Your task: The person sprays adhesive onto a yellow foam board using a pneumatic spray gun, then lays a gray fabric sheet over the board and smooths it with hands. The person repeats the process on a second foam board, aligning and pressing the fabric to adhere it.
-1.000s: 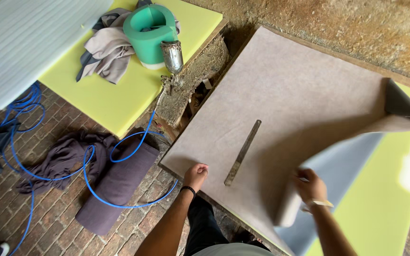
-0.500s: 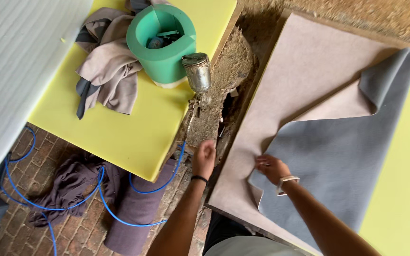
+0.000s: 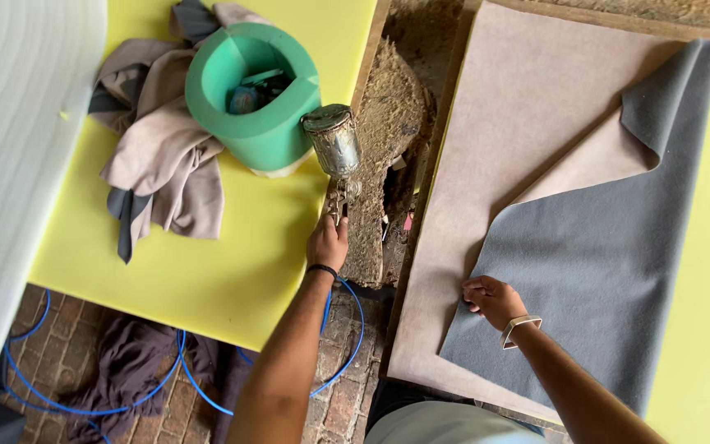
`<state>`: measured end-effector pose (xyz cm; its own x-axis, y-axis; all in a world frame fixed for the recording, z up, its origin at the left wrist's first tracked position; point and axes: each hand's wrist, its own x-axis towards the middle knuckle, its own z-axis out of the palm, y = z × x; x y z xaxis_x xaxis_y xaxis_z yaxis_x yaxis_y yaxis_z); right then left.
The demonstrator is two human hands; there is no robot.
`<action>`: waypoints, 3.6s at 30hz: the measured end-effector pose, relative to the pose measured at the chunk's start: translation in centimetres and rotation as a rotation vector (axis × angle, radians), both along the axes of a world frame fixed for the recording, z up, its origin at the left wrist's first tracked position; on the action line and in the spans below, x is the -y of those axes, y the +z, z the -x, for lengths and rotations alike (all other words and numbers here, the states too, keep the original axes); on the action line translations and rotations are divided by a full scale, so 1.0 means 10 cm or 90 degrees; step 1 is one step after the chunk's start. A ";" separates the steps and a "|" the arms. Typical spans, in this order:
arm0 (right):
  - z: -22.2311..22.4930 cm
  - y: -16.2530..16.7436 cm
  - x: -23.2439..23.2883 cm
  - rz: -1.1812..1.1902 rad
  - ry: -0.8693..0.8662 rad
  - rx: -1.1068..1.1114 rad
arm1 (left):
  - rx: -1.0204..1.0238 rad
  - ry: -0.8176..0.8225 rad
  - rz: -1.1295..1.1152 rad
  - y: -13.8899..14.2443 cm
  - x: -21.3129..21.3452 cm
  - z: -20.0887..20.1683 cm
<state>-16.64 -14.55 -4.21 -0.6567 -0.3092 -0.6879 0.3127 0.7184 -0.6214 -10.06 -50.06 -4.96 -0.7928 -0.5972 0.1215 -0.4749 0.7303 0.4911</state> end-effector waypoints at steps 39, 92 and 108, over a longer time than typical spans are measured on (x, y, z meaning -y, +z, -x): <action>1.99 1.42 -4.13 0.395 -0.517 -0.438 | 0.617 -0.486 -0.123 0.58 -5.38 1.18; 2.77 1.29 -5.92 0.208 -0.661 -0.493 | 0.836 -0.418 -0.022 0.63 -5.77 1.37; -0.06 0.96 -6.35 0.082 -0.736 -0.417 | 0.712 -0.463 0.061 0.70 -5.80 0.80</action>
